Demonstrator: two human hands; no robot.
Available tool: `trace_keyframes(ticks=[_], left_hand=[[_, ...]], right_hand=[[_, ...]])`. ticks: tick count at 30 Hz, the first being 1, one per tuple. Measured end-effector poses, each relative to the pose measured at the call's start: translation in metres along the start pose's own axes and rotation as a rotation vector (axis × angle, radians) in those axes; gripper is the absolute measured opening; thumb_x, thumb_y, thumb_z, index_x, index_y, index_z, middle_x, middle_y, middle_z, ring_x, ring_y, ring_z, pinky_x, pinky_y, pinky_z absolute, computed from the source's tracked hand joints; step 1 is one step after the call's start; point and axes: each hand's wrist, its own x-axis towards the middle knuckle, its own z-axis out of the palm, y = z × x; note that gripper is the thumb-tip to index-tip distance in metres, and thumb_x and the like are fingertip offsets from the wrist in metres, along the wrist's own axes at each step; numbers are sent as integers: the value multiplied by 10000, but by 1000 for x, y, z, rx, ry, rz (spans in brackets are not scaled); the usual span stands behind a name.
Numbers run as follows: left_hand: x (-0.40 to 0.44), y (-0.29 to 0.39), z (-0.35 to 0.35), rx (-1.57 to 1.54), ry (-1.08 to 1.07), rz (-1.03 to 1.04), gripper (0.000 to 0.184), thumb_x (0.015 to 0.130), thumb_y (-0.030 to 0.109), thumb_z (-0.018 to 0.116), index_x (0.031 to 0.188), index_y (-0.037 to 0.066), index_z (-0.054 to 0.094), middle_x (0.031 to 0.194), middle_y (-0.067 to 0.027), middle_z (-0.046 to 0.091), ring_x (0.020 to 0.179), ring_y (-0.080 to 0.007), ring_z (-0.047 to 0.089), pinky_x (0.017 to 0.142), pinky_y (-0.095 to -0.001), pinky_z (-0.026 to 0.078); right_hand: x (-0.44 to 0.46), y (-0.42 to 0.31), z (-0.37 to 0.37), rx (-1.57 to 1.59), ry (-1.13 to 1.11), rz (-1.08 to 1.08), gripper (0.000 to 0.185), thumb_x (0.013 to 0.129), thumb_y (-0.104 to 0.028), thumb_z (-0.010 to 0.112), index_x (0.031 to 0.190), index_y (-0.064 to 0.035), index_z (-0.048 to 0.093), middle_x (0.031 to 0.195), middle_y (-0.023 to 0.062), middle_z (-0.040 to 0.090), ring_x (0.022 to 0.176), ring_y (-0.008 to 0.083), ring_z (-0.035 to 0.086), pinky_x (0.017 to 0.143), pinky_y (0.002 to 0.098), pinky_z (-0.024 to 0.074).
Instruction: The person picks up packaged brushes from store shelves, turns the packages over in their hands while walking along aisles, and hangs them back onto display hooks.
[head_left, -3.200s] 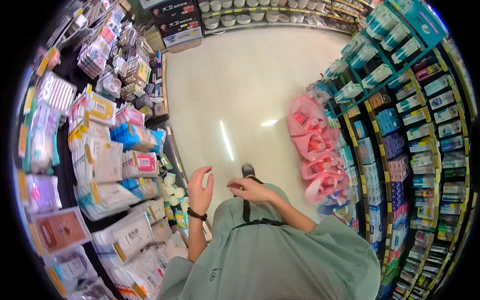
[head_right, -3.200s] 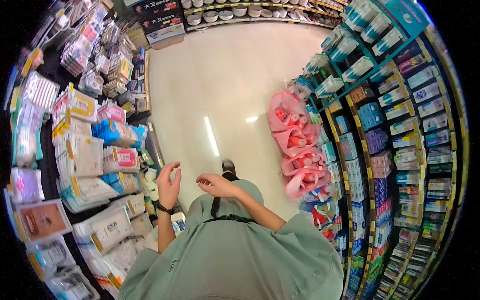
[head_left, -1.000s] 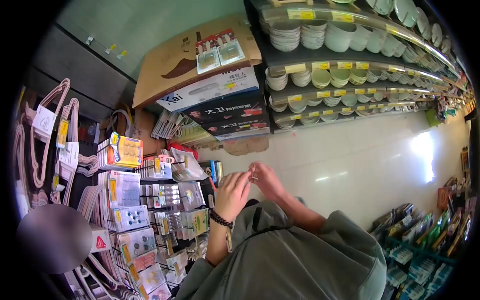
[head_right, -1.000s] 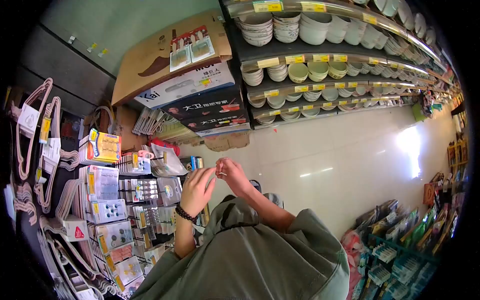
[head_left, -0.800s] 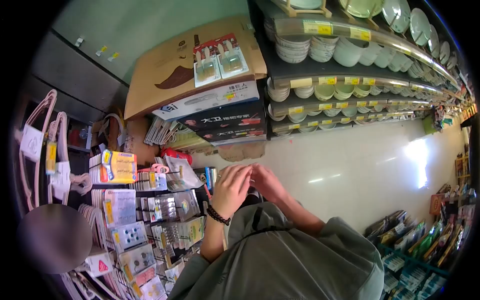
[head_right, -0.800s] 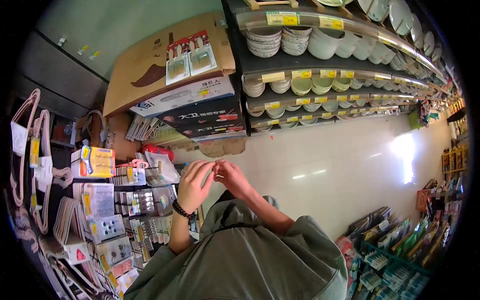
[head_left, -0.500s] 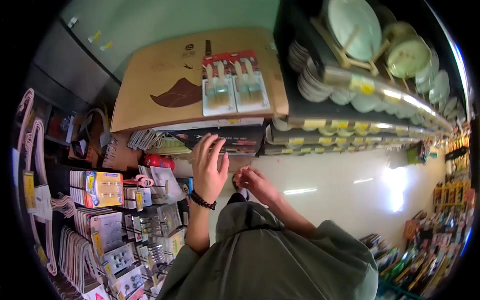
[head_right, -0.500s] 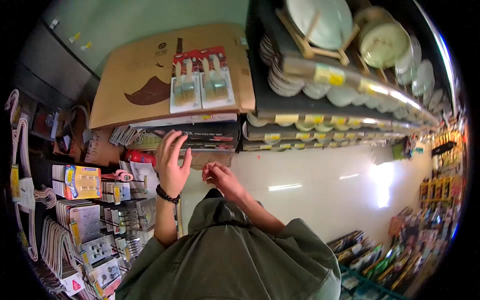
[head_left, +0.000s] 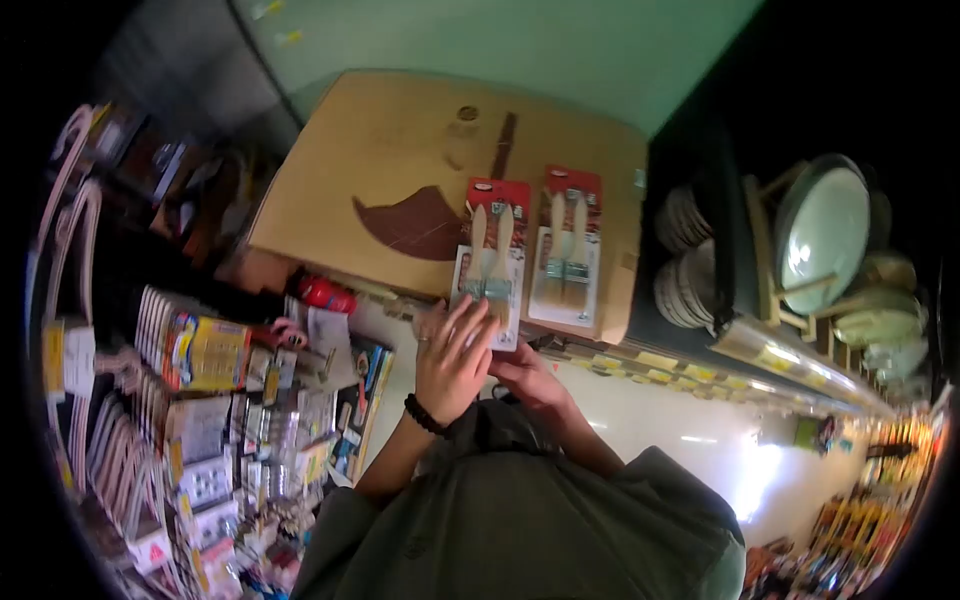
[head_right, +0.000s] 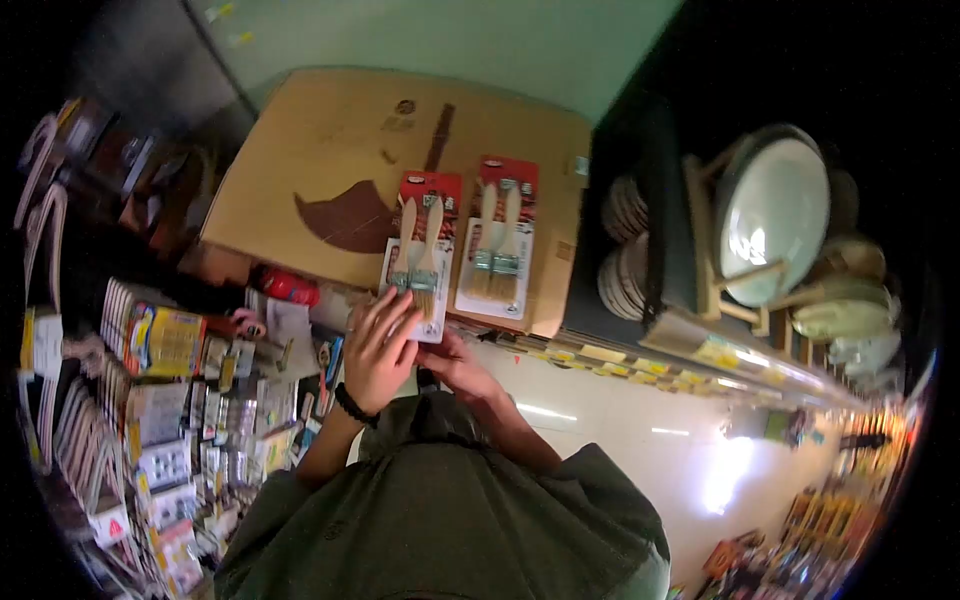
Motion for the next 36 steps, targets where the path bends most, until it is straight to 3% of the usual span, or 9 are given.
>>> trace_keyframes(ticks=[3,6,9,12,17,23,26,32,36], left_hand=[[-35,20,-22,22,-39,-54,389,821,50,672,1208,51,647,1354,-120,571,1315,-323,496,1054,-543,407],[-66,46,-37,92,-108,-186,382,776,35,678,1157,28,669,1355,-136,572,1315,-357,496,1045,-505,441],[-96,79,-37,143,-95,-429,391,767,34,705,1156,27,666,1343,-165,563,1308,-361,500,979,-479,492],[-120,121,-39,104,16,-678,422,753,25,737,1169,38,666,1371,-209,517,1285,-400,495,955,-458,509],[-150,169,-28,178,301,-939,543,740,77,773,1252,25,599,1299,-209,540,1153,-374,558,906,-418,514],[-219,210,-30,184,594,-1106,909,729,141,845,1463,-10,332,1194,-197,595,1063,-320,614,910,-404,509],[-266,244,-45,220,691,-1207,869,723,147,853,1424,-26,369,1182,-195,599,1064,-311,621,917,-382,516],[-397,337,-75,244,978,-1417,815,726,179,841,1379,-25,399,1194,-203,610,1078,-323,640,908,-392,537],[-482,412,-80,215,1396,-1416,629,743,74,802,1275,-35,483,1088,-144,671,1004,-246,681,878,-361,542]], right_hand=[[1,-9,-14,-142,-364,99,688,900,59,619,1504,-78,319,1372,57,519,1271,169,489,1034,311,426],[11,16,-33,121,-609,329,695,890,65,607,1508,-97,332,1423,34,465,1329,147,419,1093,333,354],[13,10,-8,-155,-518,518,640,887,-42,690,1460,-74,404,1370,41,505,1260,151,470,1035,319,404],[7,16,8,-165,-746,583,462,914,-38,669,1349,-33,510,1268,39,577,1138,139,564,949,279,477],[-31,62,-1,-373,-1039,372,524,916,-8,652,1401,-33,456,1305,61,571,1147,164,571,963,312,483],[-79,100,25,-807,-1187,262,491,926,-70,594,1392,2,457,1269,211,604,1148,257,581,1003,373,438],[-118,93,90,-970,-1279,214,595,908,-29,554,1474,-2,373,1356,269,532,1274,355,519,1079,398,383],[-228,198,164,-1030,-1642,52,699,879,23,532,1526,-83,289,1476,198,399,1323,402,425,1115,447,373],[-321,255,210,-1017,-1860,-52,634,874,19,546,1476,-17,350,1426,232,429,1293,433,429,1085,461,371]])
